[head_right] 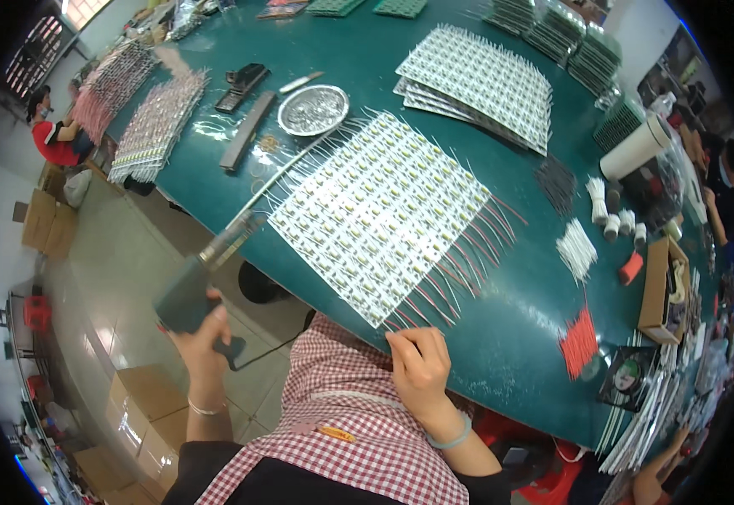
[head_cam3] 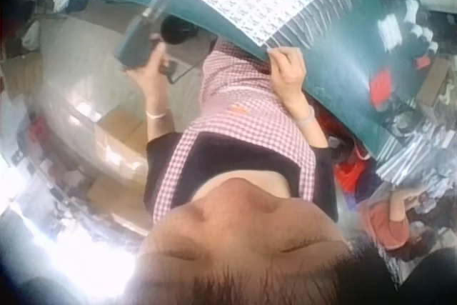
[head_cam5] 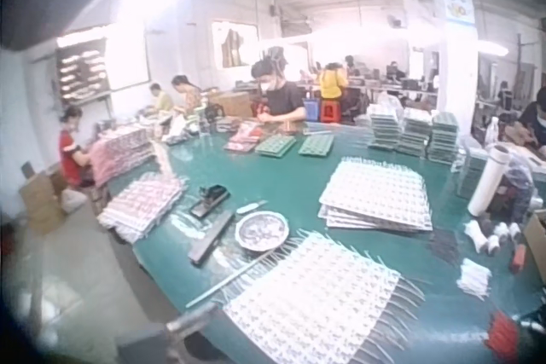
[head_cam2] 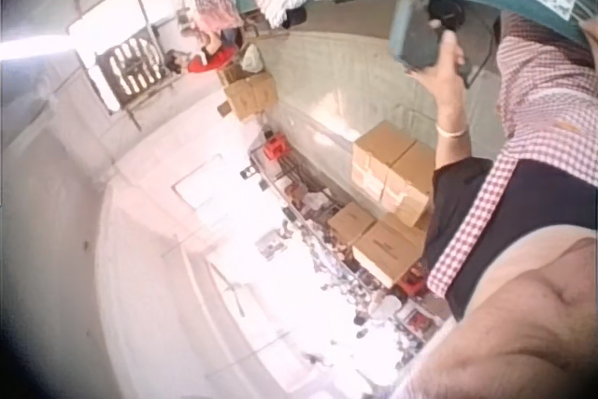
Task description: The person solders red and white wires onto a grid of LED modules using a soldering iron. They repeatedly pick wires, apply solder to connection points, and trim excess wire with a tool. The work is performed at a green table in a busy workshop with other workers visible in the background.
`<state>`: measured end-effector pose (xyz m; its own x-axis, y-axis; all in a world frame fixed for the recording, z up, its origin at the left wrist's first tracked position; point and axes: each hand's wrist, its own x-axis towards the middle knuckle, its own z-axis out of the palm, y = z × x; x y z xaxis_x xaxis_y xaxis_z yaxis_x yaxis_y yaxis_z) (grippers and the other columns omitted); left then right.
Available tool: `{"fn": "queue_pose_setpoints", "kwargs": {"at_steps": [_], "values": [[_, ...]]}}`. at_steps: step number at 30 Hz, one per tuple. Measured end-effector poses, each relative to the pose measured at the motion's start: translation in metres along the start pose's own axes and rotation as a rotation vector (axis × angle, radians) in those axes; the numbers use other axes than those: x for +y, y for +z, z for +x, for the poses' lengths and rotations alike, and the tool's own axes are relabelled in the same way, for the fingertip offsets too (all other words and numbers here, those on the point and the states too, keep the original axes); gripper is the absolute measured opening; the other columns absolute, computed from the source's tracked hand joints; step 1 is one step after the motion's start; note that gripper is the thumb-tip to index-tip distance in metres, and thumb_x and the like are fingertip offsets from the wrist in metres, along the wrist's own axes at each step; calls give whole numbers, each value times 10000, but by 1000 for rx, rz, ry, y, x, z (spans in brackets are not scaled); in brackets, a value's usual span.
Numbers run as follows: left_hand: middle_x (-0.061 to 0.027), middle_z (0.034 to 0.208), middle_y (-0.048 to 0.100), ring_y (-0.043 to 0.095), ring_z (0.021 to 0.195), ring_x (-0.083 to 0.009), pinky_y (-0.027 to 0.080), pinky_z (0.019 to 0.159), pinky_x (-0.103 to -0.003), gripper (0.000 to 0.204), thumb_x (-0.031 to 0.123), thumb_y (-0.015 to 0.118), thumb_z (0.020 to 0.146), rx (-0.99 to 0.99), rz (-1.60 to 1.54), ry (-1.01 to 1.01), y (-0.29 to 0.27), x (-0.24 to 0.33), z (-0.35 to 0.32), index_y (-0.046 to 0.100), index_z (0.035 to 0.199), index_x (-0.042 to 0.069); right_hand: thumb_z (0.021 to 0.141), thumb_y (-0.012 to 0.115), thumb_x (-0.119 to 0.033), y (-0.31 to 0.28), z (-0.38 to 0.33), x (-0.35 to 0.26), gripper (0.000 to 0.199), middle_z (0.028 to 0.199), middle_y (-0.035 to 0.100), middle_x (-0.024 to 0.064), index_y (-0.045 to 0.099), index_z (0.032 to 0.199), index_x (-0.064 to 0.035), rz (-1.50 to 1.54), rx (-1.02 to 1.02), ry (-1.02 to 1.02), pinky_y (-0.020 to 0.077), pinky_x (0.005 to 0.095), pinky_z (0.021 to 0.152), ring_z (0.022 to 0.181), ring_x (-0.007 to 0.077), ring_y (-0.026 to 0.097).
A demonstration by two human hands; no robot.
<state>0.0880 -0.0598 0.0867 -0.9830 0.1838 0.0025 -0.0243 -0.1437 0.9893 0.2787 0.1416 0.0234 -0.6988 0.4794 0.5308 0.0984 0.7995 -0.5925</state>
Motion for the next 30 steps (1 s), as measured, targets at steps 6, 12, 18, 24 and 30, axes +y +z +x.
{"fn": "queue_pose_setpoints", "kwargs": {"at_steps": [6,12,18,24,30], "values": [[-108,826,633,498,502,-111,360,421,-228,237,25,687,796,-85,-113,-102,-28,-7,159,628,1000,-81,717,745,87,-32,19,8,214,783,621,90,699,893,-26,10,23,68,464,343,598,689,256,586],[-123,891,671,492,542,-88,355,422,-193,249,136,637,908,-177,-43,-417,-70,-25,304,642,1067,-55,754,726,61,-87,74,60,167,776,625,94,706,897,-23,-145,155,146,477,338,612,705,257,601],[-78,776,674,557,508,-100,422,414,-177,190,212,670,917,-341,-112,-702,-64,-69,381,653,962,28,793,708,28,-136,113,131,129,793,633,107,721,913,-16,-247,334,286,480,331,648,748,256,627],[-102,684,640,601,538,-182,472,464,-281,310,311,736,863,-192,564,-347,-45,-59,365,640,836,18,770,718,3,-126,152,212,200,923,636,106,725,963,-49,-418,190,185,479,381,765,908,283,608],[-202,1039,654,628,963,-376,493,842,-427,308,210,620,933,-7,1367,750,5,-27,256,615,1116,-38,747,740,-52,-71,165,164,577,1389,478,188,597,1302,-123,-491,10,92,383,467,1030,1243,384,463]]}}
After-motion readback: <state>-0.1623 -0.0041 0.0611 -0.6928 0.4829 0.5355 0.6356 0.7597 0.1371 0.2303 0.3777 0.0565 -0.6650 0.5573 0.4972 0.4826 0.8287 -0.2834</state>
